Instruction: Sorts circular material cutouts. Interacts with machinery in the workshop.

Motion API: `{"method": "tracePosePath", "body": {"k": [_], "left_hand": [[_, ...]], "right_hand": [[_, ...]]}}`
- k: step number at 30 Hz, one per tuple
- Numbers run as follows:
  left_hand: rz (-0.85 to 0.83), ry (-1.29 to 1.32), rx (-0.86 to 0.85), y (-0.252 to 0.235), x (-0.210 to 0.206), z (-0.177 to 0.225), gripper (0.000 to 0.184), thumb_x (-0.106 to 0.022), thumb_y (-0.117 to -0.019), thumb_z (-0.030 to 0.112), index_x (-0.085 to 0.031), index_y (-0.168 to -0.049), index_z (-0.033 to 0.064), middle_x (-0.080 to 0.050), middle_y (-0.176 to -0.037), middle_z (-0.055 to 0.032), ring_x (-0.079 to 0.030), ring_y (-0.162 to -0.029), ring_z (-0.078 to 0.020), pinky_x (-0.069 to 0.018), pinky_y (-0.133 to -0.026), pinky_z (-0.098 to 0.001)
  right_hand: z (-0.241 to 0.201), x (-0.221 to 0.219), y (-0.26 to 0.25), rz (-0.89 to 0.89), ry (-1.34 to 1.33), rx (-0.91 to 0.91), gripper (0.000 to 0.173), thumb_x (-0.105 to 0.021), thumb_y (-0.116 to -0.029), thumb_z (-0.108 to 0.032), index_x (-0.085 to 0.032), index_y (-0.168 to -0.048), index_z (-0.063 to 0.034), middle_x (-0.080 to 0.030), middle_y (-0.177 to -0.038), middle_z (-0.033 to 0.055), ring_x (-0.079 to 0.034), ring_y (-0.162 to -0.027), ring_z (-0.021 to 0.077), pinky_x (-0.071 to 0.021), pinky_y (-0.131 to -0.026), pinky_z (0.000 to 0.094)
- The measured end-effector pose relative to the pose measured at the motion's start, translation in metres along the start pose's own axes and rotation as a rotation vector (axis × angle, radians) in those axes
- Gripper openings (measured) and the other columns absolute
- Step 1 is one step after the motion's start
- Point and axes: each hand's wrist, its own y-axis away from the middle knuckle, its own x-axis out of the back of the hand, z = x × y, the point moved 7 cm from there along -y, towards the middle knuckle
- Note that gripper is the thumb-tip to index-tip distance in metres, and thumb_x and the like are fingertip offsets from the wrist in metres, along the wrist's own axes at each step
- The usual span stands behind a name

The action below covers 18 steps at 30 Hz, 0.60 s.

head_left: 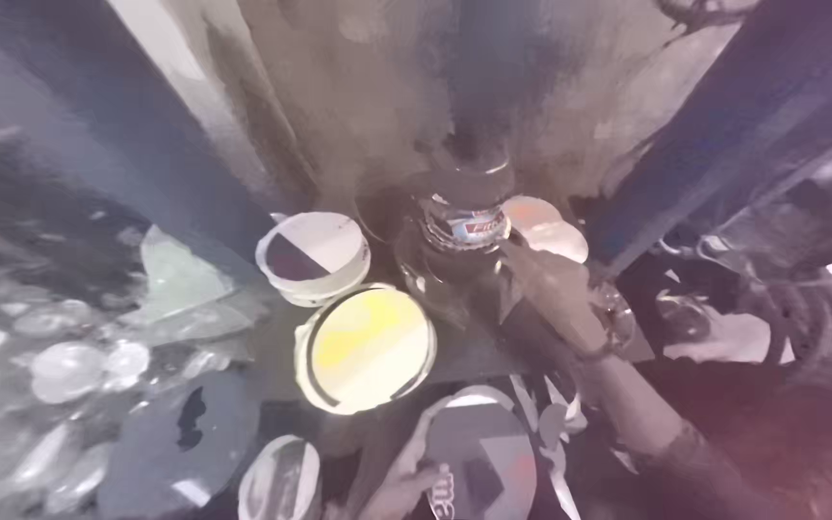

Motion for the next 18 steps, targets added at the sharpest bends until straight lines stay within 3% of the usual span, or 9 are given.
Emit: {"method": "tracePosePath", "body": {"k": [2, 4, 6, 8, 10, 12, 14, 16, 18], "left_hand": [[0.0, 0.005, -0.04, 0.006, -0.004, 0.005, 0.079, -0.062, -0.0935, 0.011, -0.016, -0.157, -0.0003, -0.05, -0.149, -0.005, -0.058, -0.125, -0.0087, -0.0509, -0.104, -0.0319], [-0.009, 0.021, -0.079, 0.012, -0.003, 0.008, 0.08, -0.064, -0.0946, 0.015, -0.016, -0.157, -0.0008, -0.051, -0.148, -0.0066, -0.057, -0.126, -0.0112, -0.05, -0.106, -0.0342], [-0.002, 0.023, -0.082, 0.015, -0.001, 0.014, 0.08, -0.064, -0.0947, 0.017, -0.017, -0.157, -0.0003, -0.052, -0.147, -0.0074, -0.058, -0.125, -0.0126, -0.0509, -0.105, -0.0356], [-0.004, 0.0, -0.08, 0.013, -0.002, 0.023, 0.078, -0.062, -0.0947, 0.014, -0.017, -0.157, -0.0001, -0.051, -0.148, -0.0066, -0.058, -0.125, -0.0118, -0.0518, -0.104, -0.035], [-0.008, -0.022, -0.088, 0.008, -0.008, 0.032, 0.077, -0.059, -0.0921, 0.006, -0.017, -0.157, -0.0006, -0.05, -0.149, -0.0053, -0.058, -0.125, -0.0098, -0.0521, -0.104, -0.0329], [-0.039, -0.017, -0.136, -0.001, -0.017, 0.045, 0.076, -0.06, -0.0938, 0.007, -0.018, -0.157, 0.0, -0.05, -0.15, -0.0033, -0.058, -0.126, -0.009, -0.0518, -0.104, -0.0319], [-0.045, -0.005, -0.182, -0.01, -0.028, 0.058, 0.077, -0.063, -0.0955, 0.014, -0.019, -0.157, 0.0018, -0.049, -0.151, -0.0015, -0.057, -0.126, -0.0084, -0.0512, -0.105, -0.0313], [-0.019, -0.033, -0.231, -0.021, -0.038, 0.07, 0.078, -0.063, -0.0954, 0.017, -0.019, -0.157, 0.0015, -0.047, -0.152, -0.001, -0.057, -0.126, -0.0066, -0.0516, -0.104, -0.0288], [0.035, -0.078, -0.26, -0.035, -0.047, 0.077, 0.079, -0.064, -0.0938, 0.016, -0.017, -0.156, -0.0009, -0.042, -0.155, -0.0028, -0.056, -0.125, -0.0037, -0.0518, -0.101, -0.0243]], "right_hand": [[-0.007, -0.024, -0.016, -0.075, 0.053, 0.169, 0.022, -0.066, -0.0941, -0.007, -0.074, -0.115, -0.0054, -0.073, -0.083, 0.0142, -0.071, -0.067, 0.033, -0.0563, -0.058, 0.0466], [-0.012, -0.031, -0.025, -0.157, 0.089, 0.232, 0.017, -0.068, -0.0899, 0.0, -0.075, -0.105, -0.0025, -0.072, -0.088, 0.017, -0.071, -0.077, 0.0369, -0.0564, -0.061, 0.0498], [-0.021, -0.024, -0.027, -0.156, 0.095, 0.293, 0.013, -0.066, -0.0905, -0.007, -0.073, -0.102, -0.0044, -0.07, -0.099, 0.0182, -0.068, -0.092, 0.0394, -0.0524, -0.073, 0.0546], [-0.03, -0.017, -0.018, -0.178, 0.007, 0.338, 0.017, -0.061, -0.0968, -0.016, -0.073, -0.104, -0.0063, -0.07, -0.107, 0.0181, -0.066, -0.105, 0.0385, -0.0489, -0.088, 0.0579], [-0.031, -0.011, 0.005, -0.208, -0.038, 0.344, 0.016, -0.06, -0.0978, -0.008, -0.073, -0.106, -0.0048, -0.073, -0.103, 0.0157, -0.071, -0.1, 0.0337, -0.0552, -0.088, 0.0517], [-0.029, 0.017, 0.028, -0.091, -0.007, 0.258, 0.015, -0.059, -0.0929, -0.001, -0.073, -0.099, -0.0035, -0.073, -0.089, 0.0141, -0.072, -0.085, 0.0305, -0.0573, -0.077, 0.0444], [-0.017, 0.042, 0.055, -0.013, 0.07, 0.064, 0.016, -0.059, -0.0936, -0.001, -0.073, -0.1, -0.0044, -0.07, -0.083, 0.0155, -0.069, -0.078, 0.0315, -0.0559, -0.071, 0.0439], [0.004, 0.047, 0.087, -0.064, 0.111, -0.14, 0.018, -0.06, -0.0937, -0.001, -0.076, -0.101, -0.0013, -0.072, -0.09, 0.0209, -0.071, -0.084, 0.0396, -0.0565, -0.077, 0.053], [0.022, 0.048, 0.112, -0.187, -0.016, -0.314, 0.025, -0.057, -0.1004, -0.011, -0.075, -0.113, 0.0001, -0.072, -0.107, 0.0239, -0.069, -0.099, 0.0443, -0.0519, -0.085, 0.0608]]}}
